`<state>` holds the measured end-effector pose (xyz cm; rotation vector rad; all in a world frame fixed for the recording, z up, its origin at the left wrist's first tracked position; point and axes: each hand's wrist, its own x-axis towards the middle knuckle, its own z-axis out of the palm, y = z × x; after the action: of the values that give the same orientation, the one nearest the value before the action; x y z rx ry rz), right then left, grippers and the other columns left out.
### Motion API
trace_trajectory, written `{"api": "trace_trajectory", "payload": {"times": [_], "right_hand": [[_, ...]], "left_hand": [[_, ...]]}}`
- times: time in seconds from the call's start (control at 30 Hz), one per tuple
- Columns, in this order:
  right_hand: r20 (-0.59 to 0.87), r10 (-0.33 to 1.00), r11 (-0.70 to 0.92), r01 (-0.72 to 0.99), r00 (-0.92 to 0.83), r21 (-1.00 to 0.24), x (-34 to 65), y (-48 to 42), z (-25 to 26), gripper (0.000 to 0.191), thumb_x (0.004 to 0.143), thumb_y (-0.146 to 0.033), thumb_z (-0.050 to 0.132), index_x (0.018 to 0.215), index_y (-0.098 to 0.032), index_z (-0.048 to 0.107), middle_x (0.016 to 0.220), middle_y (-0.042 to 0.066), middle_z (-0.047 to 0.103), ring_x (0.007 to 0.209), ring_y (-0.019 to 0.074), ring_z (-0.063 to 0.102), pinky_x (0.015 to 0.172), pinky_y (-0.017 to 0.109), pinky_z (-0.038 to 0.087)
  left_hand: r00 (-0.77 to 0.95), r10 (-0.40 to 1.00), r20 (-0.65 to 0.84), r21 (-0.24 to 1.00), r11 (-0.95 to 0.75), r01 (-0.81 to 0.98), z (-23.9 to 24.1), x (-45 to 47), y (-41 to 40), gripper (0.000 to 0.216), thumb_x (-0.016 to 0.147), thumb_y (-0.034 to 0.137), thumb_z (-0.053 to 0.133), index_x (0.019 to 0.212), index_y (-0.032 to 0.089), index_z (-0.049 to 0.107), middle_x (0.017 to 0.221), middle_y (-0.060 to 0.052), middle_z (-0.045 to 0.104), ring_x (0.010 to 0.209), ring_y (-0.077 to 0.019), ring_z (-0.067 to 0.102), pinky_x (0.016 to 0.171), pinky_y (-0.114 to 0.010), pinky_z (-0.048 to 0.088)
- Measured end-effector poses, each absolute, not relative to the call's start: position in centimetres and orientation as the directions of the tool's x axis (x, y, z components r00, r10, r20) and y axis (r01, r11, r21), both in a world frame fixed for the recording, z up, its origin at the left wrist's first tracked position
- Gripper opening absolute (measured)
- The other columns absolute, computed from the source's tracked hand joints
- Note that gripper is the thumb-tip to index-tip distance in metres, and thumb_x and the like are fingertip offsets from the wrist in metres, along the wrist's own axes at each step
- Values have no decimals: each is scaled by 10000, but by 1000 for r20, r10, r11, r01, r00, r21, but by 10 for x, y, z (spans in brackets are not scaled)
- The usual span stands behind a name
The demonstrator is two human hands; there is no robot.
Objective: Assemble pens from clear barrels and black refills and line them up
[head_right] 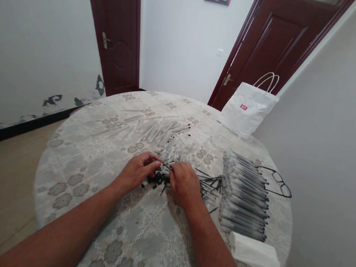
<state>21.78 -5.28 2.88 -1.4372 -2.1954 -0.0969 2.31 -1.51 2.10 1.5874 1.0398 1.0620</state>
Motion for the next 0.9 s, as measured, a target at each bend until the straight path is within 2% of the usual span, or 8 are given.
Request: {"api": "trace_trajectory", "payload": {"times": [0.17, 0.3, 0.43, 0.6, 0.73, 0.9], "right_hand": [[369, 863, 426, 888, -344, -169, 219, -56, 35, 237, 922, -145, 531, 1108, -204, 664, 1055, 99, 606, 1024, 237, 515, 930, 354, 423], [306, 867, 452, 880, -394, -147, 214, -60, 37, 267, 902, -130, 531, 1111, -211, 676, 1087, 97, 582, 1034, 234, 503, 927, 354, 419], [267, 868, 464, 877, -420, -129, 211, -62, 37, 252, 861, -127, 573, 1066, -212, 692, 1099, 90, 572, 1047, 239, 497, 942, 363, 407], [238, 873, 457, 885, -426, -92, 211, -59, 34, 193, 892, -140, 569, 997, -220, 709, 1078, 95, 587, 1021, 238, 504, 908, 353, 416], [275, 854, 480, 873, -442, -84, 212, -56, 31, 161, 929, -165, 558, 975, -217, 704, 1099, 94, 596, 1032, 236, 512, 906, 348, 426], [423, 818, 511, 830, -390, -224, 214, -54, 28, 187, 973, -188, 502, 1064, -202, 666, 1075, 93, 616, 1027, 229, 532, 933, 351, 442]], "left_hand": [[199, 945, 261, 901, -312, 300, 20, 21, -14, 189, 856, 368, 610, 930, 206, 675, 810, -14, 705, 755, -164, 654, 719, -274, 504], [189, 942, 278, 866, -330, 375, 22, 21, -17, 148, 831, 315, 640, 938, 219, 676, 859, -11, 718, 807, -170, 665, 778, -287, 509], [186, 944, 272, 845, -327, 424, 24, 19, -17, 148, 833, 328, 647, 936, 225, 670, 838, -4, 713, 779, -169, 656, 748, -283, 504], [151, 938, 311, 769, -342, 540, 20, 9, -9, 222, 906, 407, 563, 893, 219, 679, 793, -12, 693, 734, -170, 626, 709, -287, 464], [222, 936, 274, 631, -349, 693, 13, 6, -4, 157, 877, 358, 616, 890, 220, 690, 852, -41, 704, 822, -193, 637, 759, -293, 446], [278, 931, 235, 508, -362, 782, 5, 9, -6, 159, 846, 352, 665, 960, 244, 686, 961, -57, 709, 949, -222, 638, 825, -301, 441]]}}
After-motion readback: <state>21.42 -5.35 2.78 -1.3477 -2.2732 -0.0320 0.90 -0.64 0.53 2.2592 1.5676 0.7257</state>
